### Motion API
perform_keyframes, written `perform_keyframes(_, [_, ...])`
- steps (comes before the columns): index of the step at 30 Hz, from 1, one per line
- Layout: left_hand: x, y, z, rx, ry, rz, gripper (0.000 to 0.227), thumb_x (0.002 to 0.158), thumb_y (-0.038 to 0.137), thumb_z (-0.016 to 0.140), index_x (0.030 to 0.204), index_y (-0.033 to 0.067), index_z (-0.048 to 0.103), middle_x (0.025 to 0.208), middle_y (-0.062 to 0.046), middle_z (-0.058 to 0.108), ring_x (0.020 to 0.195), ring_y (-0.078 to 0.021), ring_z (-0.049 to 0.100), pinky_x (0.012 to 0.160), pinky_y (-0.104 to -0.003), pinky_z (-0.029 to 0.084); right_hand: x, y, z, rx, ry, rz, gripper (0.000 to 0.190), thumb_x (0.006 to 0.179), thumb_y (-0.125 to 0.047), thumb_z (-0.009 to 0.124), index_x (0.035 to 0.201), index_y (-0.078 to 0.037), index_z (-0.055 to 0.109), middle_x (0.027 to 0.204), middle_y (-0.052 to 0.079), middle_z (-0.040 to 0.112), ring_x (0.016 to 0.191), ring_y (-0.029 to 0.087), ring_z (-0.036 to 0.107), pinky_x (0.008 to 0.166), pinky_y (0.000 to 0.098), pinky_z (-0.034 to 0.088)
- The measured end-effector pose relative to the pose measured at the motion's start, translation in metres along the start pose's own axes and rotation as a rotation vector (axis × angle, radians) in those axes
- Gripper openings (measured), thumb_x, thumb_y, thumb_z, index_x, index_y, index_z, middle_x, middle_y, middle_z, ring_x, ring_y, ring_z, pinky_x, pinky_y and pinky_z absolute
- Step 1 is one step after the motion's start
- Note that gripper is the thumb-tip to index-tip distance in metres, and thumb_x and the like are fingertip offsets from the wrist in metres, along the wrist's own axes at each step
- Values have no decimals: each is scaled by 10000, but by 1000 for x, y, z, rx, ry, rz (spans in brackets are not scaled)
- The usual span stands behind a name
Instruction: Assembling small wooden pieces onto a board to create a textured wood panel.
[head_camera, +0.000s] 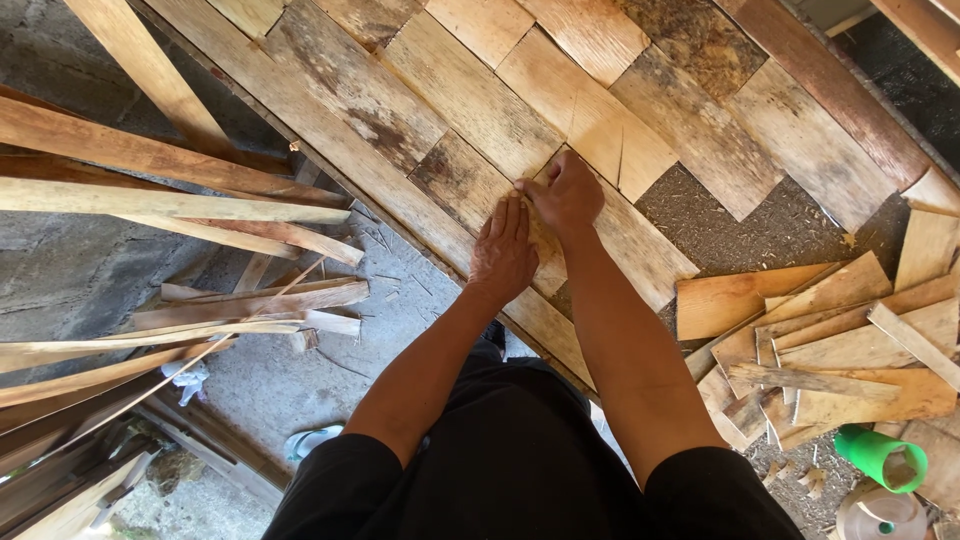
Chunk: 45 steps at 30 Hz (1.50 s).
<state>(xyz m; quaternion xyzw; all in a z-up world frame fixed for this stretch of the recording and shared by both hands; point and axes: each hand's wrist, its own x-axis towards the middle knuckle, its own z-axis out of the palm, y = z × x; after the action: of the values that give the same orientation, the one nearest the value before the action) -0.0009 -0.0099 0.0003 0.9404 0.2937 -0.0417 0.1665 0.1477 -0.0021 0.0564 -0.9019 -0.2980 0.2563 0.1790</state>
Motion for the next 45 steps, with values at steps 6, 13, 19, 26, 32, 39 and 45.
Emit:
perform_keyframes(6, [-2, -3, 2, -44, 68, 38, 745, 966, 312, 542, 1531, -126, 334, 1619, -306, 246, 1513, -429, 243, 1222, -458, 262, 1, 29, 35, 43, 287, -321, 529, 762, -482, 896, 926, -127, 538, 887, 31, 607, 741, 250, 600, 640, 415, 483])
perform_keyframes(13, [-7, -9, 1, -60, 120, 75, 722, 940, 301, 610, 1480, -127, 391, 1590, -303, 326, 1503, -425, 297, 1207, -451, 321, 1, 34, 39, 33, 294, -339, 489, 806, -442, 863, 968, -116, 537, 931, 59, 602, 783, 282, 614, 652, 439, 490])
perform_keyframes(19, [-8, -6, 0, -95, 166, 70, 708, 914, 291, 630, 1453, -127, 437, 1544, -319, 371, 1476, -437, 340, 1174, -465, 370, -3, 30, 33, 127, 181, -220, 304, 954, -389, 767, 954, -159, 568, 939, 22, 642, 810, 229, 638, 745, 406, 509])
perform_keyframes(26, [-8, -5, 2, -93, 177, 76, 714, 898, 282, 645, 1450, -120, 435, 1541, -310, 373, 1468, -430, 347, 1171, -466, 378, 8, 38, 44, 68, 189, -181, 194, 1029, -334, 608, 1000, -146, 571, 951, 63, 644, 796, 288, 637, 707, 463, 493])
perform_keyframes(32, [-2, 4, -15, -114, 175, 77, 743, 864, 255, 677, 1463, -96, 412, 1491, -289, 405, 1433, -443, 388, 1150, -475, 402, 29, 72, 65, 212, 269, -228, 203, 1085, -300, 491, 1046, -128, 591, 972, 115, 679, 859, 367, 641, 742, 505, 491])
perform_keyframes(39, [10, 17, -37, -74, 59, 27, 828, 741, 227, 730, 1478, -12, 436, 1392, -258, 436, 1265, -413, 447, 994, -481, 466, 26, 86, 62, 591, 228, -315, 192, 1102, -207, 481, 997, -70, 565, 805, 80, 634, 704, 196, 600, 693, 348, 508])
perform_keyframes(45, [13, 17, -35, -44, 25, 23, 796, 735, 239, 740, 1450, 1, 482, 1321, -224, 468, 1220, -388, 469, 915, -463, 520, 6, 100, 43, 1056, 159, -394, 103, 1113, -112, 502, 1035, -67, 550, 915, 12, 624, 790, 108, 577, 736, 278, 515])
